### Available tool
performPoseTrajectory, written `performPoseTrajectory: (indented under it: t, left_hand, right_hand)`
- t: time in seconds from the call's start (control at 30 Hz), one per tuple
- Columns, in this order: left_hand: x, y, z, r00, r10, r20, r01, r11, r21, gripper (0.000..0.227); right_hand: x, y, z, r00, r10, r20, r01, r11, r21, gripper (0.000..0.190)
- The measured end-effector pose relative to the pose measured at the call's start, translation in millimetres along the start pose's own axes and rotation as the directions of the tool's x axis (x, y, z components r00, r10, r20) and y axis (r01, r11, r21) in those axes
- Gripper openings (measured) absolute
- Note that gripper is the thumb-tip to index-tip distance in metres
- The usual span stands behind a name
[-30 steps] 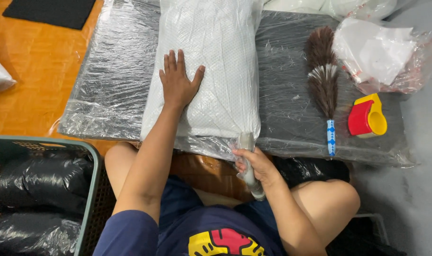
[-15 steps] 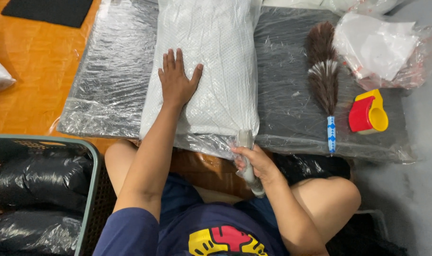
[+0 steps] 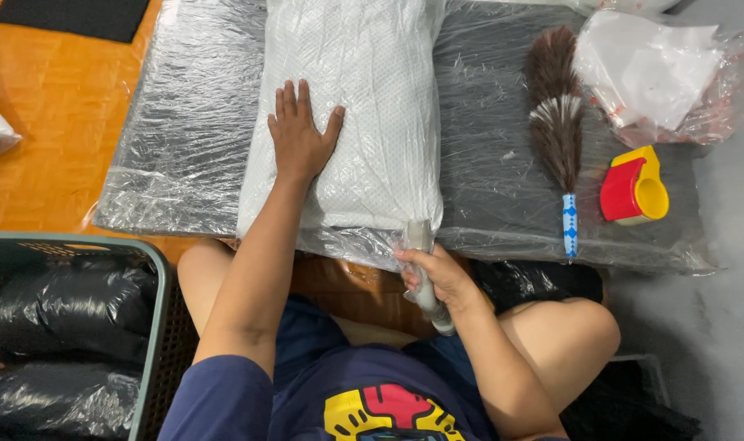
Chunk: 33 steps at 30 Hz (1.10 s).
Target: The person is placing a white pillow into a clear plastic bag and using a vacuum hose to remove the air, compressing the pillow for storage or shipping.
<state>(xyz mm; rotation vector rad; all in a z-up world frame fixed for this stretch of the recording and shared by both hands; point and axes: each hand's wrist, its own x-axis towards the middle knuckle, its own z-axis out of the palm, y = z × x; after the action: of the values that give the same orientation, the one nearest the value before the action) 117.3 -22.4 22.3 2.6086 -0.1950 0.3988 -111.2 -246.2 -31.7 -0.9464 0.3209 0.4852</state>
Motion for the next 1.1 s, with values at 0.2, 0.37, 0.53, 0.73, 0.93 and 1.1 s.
performPoseTrajectory:
  t: [0.2,0.37,0.53,0.73,0.93,1.1]
  left_hand:
    - [-1.3,1.1,-0.7,1.0,-0.001,-0.001,0.001,1.0,0.0,0.09]
    - [-3.3,7.7,-9.4,0.999,-0.021,0.03,0.021,1.0,0.002,0.091]
    - [-8.3,16.2,-21.0,0.995,-0.064,0.079,0.064,0.998,-0.004,0.089]
    - [-8.4,15.4,-18.5,0.996,-0.06,0.072,0.059,0.998,0.014,0.089]
    - [-8.5,12.9,-15.2,0.997,-0.048,0.059,0.046,0.999,0.025,0.089]
    - [-9.0,12.3,-14.7,0.997,-0.048,0.054,0.048,0.999,0.015,0.089]
  right_hand:
    - [-1.3,-1.3,2.0,1.0,-0.003,0.004,0.003,1.0,0.0,0.029]
    - [-3.2,-3.6,10.5,1.0,-0.002,-0.008,0.002,1.0,-0.017,0.034]
    - [-9.5,-8.7,26.4,0.986,-0.128,-0.111,0.118,0.988,-0.096,0.016]
    - [-5.6,-2.7,21.2,0.984,-0.127,-0.124,0.117,0.99,-0.085,0.015]
    - [-5.9,-4.7,23.3,0.985,-0.131,-0.113,0.121,0.988,-0.093,0.015]
    - [-4.4,-3.7,21.7,0.985,-0.135,-0.109,0.124,0.987,-0.104,0.015]
